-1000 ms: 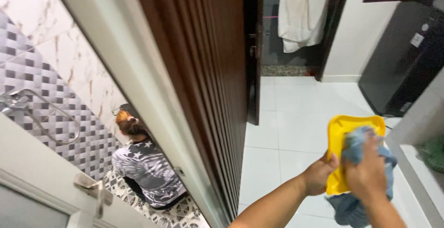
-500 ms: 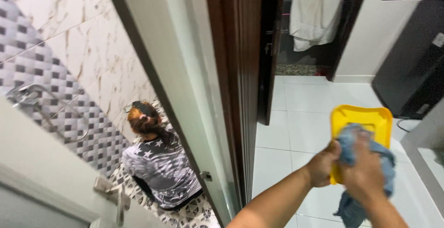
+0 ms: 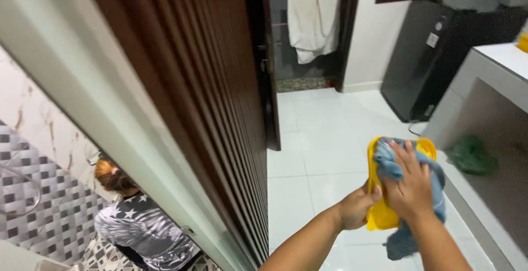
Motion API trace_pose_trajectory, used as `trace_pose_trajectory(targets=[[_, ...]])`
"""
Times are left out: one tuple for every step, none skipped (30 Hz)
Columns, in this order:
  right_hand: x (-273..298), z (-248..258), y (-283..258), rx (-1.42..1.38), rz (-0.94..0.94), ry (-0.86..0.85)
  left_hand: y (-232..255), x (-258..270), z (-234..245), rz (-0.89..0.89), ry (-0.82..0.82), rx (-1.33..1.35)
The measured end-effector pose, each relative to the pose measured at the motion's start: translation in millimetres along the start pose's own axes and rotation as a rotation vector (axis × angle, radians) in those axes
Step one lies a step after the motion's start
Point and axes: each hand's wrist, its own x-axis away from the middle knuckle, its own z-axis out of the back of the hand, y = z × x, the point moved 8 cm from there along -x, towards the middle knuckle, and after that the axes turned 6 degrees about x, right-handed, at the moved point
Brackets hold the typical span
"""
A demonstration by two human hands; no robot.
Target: Drying various plastic containers and a glass using a cloth.
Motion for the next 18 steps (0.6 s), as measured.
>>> trace_pose_trajectory(targets=[[0.0, 5.0, 3.5, 0.005, -0.006, 0.001, -4.0, -3.6, -3.0, 0.006, -0.004, 0.003], [-0.3, 7.5, 6.2, 0.146, -0.004, -0.033, -6.0, -7.2, -6.3, -0.008, -0.007, 0.006], [-5.2, 11.0, 8.5, 0.288, 0.005, -0.062, -4.2, -13.8, -9.9, -0.028, -0.016, 0.004], [-3.9, 17.0, 11.8, 0.294, 0.005, -0.055, -3.8, -19.7, -16.0, -0.029, -0.025, 0.003], [1.5, 19.8, 13.7, 0.221, 0.020, -0.076, -9.5, -22.8, -18.1, 0.016, 0.015, 0.013], [7.5, 22.3, 15.9, 0.148, 0.035, -0.097, -15.7, -25.5, -19.7, 0.059, 0.055, 0.022], [8.0, 29.5, 27.6, 0.151, 0.029, -0.095, -26.4, -29.3, -21.5, 0.065, 0.051, 0.023], [9.1, 33.6, 40.3, 0.161, 0.012, -0.131, -35.4, -33.0, -22.0, 0.050, 0.059, 0.042], [8.8, 38.0, 53.4, 0.171, -0.002, -0.168, -44.0, -37.9, -22.7, 0.032, 0.067, 0.061], [11.6, 40.4, 65.6, 0.174, -0.005, -0.168, -47.2, -43.2, -31.8, 0.035, 0.065, 0.064], [15.9, 47.9, 85.4, 0.158, -0.121, -0.118, -45.4, -47.2, -42.9, -0.029, 0.042, 0.039], [21.7, 55.0, 105.0, 0.141, -0.236, -0.068, -43.7, -50.5, -53.9, -0.092, 0.019, 0.015], [33.3, 52.8, 113.2, 0.145, -0.238, -0.070, -50.7, -56.0, -57.8, -0.092, 0.018, 0.020], [45.6, 49.8, 124.3, 0.126, -0.274, -0.081, -57.9, -61.7, -58.7, -0.090, 0.051, 0.085], [57.3, 46.8, 135.0, 0.104, -0.313, -0.085, -63.9, -68.0, -59.4, -0.084, 0.080, 0.144], [59.3, 54.1, 139.7, 0.108, -0.318, -0.079, -74.4, -71.0, -63.5, -0.078, 0.075, 0.144], [58.4, 58.9, 132.5, 0.235, -0.161, -0.118, -84.7, -74.1, -69.5, -0.077, 0.053, 0.127], [59.8, 61.7, 125.9, 0.358, -0.004, -0.160, -95.1, -77.3, -75.4, -0.076, 0.032, 0.111]])
